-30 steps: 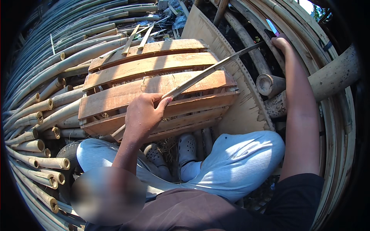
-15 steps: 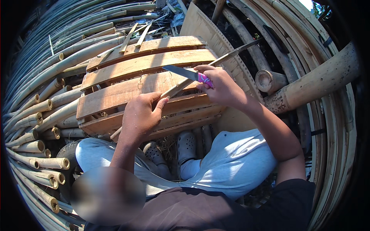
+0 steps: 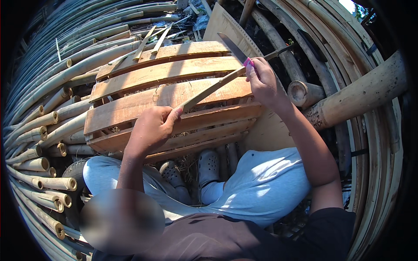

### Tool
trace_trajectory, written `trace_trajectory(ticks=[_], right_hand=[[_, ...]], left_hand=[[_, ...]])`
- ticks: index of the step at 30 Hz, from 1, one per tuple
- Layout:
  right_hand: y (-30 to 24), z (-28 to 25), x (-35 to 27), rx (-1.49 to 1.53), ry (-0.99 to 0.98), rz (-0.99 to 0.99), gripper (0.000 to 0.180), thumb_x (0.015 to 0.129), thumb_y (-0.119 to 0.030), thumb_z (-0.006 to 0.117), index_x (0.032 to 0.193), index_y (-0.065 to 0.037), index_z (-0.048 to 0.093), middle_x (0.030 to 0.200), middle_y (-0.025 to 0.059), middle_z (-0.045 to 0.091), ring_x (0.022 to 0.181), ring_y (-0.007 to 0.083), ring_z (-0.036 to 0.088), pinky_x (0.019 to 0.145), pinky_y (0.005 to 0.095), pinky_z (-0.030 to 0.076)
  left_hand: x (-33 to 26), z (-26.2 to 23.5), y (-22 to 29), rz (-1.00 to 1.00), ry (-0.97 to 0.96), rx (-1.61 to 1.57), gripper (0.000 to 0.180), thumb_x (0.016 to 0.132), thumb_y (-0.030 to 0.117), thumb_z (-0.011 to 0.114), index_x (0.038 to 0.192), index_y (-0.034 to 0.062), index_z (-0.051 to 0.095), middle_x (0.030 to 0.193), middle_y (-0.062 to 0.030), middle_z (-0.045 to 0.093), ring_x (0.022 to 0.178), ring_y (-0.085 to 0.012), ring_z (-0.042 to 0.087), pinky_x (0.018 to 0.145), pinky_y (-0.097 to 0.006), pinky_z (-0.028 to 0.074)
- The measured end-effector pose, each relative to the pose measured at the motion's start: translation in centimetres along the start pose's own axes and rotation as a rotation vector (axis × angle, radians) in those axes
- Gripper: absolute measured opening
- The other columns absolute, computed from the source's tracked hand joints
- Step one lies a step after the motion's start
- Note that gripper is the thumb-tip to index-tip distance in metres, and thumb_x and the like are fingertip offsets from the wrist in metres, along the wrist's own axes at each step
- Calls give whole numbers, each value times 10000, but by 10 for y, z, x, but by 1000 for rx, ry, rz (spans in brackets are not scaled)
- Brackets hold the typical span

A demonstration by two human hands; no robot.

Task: The person scrapes and carves a bamboo strip with a small knife over a wooden crate.

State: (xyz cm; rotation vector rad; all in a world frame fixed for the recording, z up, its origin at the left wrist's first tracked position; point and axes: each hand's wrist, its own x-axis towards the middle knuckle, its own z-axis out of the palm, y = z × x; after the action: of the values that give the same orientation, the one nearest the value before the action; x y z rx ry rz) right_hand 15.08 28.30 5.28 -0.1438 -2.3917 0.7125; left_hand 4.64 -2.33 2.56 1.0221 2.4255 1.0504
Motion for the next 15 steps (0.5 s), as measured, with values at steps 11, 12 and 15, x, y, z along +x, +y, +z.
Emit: trace_trajectory(ticks=[11,12,15], right_hand=[[-44,31,-23,-13,-323,683,508,1088,-372,503,839,38,672,593,69,593,566,172,580,604,387,472],[-74,39,-26,147,-274,900,479,1086,-360,508,859,35,657,593,63,579,504,159,528,528,378,454],[-24,30,-14,109,-284,705,455,1098,-367,480,876,2,627,575,12,519,436,123,439,421,339,390]], left_hand=[[1,4,-2,-4,-37,-183,376,1034,311,660,885,-27,723,602,65,475,559,-32,398,498,-261,308],[-1,4,-5,-38,-55,-252,369,1037,303,657,883,-27,721,606,68,469,563,-26,390,497,-255,299],[2,1,-9,-77,-58,-307,354,1043,282,651,882,-27,718,614,72,465,568,-21,379,496,-251,288]])
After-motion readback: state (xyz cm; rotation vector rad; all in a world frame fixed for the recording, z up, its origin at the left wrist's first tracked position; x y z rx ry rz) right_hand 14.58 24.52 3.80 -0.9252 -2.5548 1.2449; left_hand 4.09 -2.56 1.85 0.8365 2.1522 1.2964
